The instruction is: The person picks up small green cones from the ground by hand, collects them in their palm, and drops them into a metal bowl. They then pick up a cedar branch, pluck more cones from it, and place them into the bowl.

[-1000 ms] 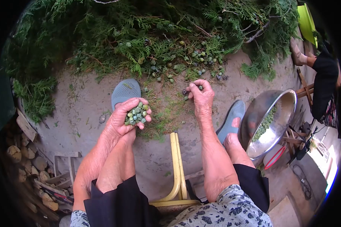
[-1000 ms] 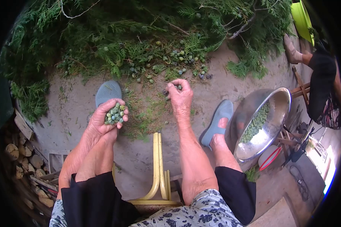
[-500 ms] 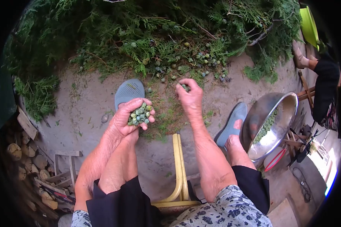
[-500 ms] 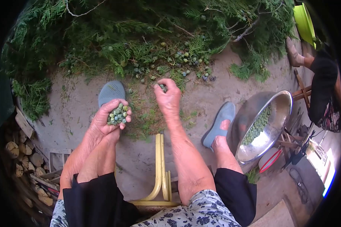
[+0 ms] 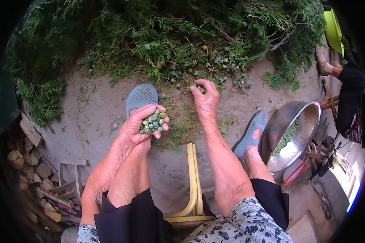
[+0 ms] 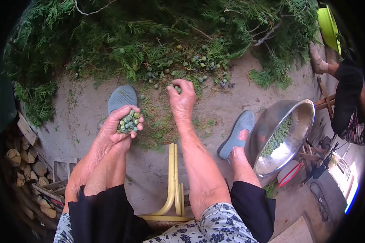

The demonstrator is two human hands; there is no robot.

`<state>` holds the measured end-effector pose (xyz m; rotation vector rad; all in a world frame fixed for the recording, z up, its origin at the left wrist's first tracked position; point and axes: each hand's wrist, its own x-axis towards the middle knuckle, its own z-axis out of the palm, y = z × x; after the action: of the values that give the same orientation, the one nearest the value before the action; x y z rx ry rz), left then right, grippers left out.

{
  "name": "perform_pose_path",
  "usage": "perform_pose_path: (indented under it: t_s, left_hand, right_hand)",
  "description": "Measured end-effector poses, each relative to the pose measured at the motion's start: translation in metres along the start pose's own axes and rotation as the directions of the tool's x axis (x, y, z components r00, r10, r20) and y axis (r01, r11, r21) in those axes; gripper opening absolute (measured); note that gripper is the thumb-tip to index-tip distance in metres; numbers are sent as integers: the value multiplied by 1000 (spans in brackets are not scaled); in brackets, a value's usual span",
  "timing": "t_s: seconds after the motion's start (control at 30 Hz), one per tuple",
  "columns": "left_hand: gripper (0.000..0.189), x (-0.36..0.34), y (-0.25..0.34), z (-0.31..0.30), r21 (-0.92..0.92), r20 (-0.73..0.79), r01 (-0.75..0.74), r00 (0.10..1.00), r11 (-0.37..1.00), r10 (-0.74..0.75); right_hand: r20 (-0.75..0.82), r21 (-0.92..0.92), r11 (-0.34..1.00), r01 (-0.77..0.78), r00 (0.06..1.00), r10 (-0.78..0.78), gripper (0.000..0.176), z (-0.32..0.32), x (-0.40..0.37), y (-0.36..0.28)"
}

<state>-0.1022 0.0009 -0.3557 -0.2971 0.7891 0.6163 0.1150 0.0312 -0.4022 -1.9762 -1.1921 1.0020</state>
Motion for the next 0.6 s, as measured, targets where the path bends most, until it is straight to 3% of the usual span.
perform_pose_path:
  t_s: [0.03, 0.07, 0.1, 0.17, 0.2, 0.23, 0.3, 0.33, 0.37, 0.4, 0.43, 0.57, 0.6]
  left_hand:
    - [27, 1, 1, 0, -2, 0, -3, 1000, 1000, 3]
    - [28, 1, 1, -1, 4, 3, -3, 1000, 1000, 3]
    - [28, 0, 0, -1, 10, 5, -2, 1000, 1000, 2]
    - [28, 0, 0, -2, 11, 3, 2, 1000, 1000, -2]
    - [28, 1, 1, -1, 15, 5, 6, 1000, 1000, -6]
    - [28, 1, 1, -2, 17, 5, 3, 1000, 1000, -4]
    - [29, 0, 0, -4, 21, 9, 3, 1000, 1000, -3]
    - [29, 0, 1, -3, 21, 5, 1, 1000, 1000, -1]
    - [29, -1, 1, -3, 18, 4, -8, 1000, 1000, 8]
    - [29, -1, 1, -2, 16, 3, -16, 1000, 1000, 16]
    - [29, -1, 0, -3, 16, 1, -16, 1000, 1000, 16]
    - [29, -2, 0, -3, 15, -8, -17, 1000, 1000, 17]
    - [29, -2, 1, -3, 17, -13, -18, 1000, 1000, 19]
  right_hand:
    - [62, 163, 968, -193, 981, 185, 19, -6, -2, 4]
    - [253, 464, 755, -464, 886, 389, 23, -19, -5, -12]
    - [257, 462, 755, -466, 885, 389, 23, -21, -10, -10]
    - [399, 758, 427, -494, 868, 295, 25, -21, -17, -6]
    - [443, 780, 351, -519, 853, 277, 19, -18, -18, -7]
    - [444, 781, 350, -518, 853, 274, 19, -14, -17, -9]
    - [432, 700, 497, -512, 859, 277, 13, -2, -14, -14]
    - [373, 515, 697, -500, 862, 343, 11, 3, -14, -18]
    - [377, 514, 695, -503, 860, 343, 11, 10, -14, -19]
    - [181, 290, 931, -223, 968, 175, 12, 16, -14, -21]
    - [44, -18, 997, 69, 997, -68, 13, 22, -15, -23]
    - [-31, -79, 984, 157, 987, -160, 18, 38, -18, -23]
    - [13, -126, 975, 182, 983, -182, 19, 38, -17, -23]
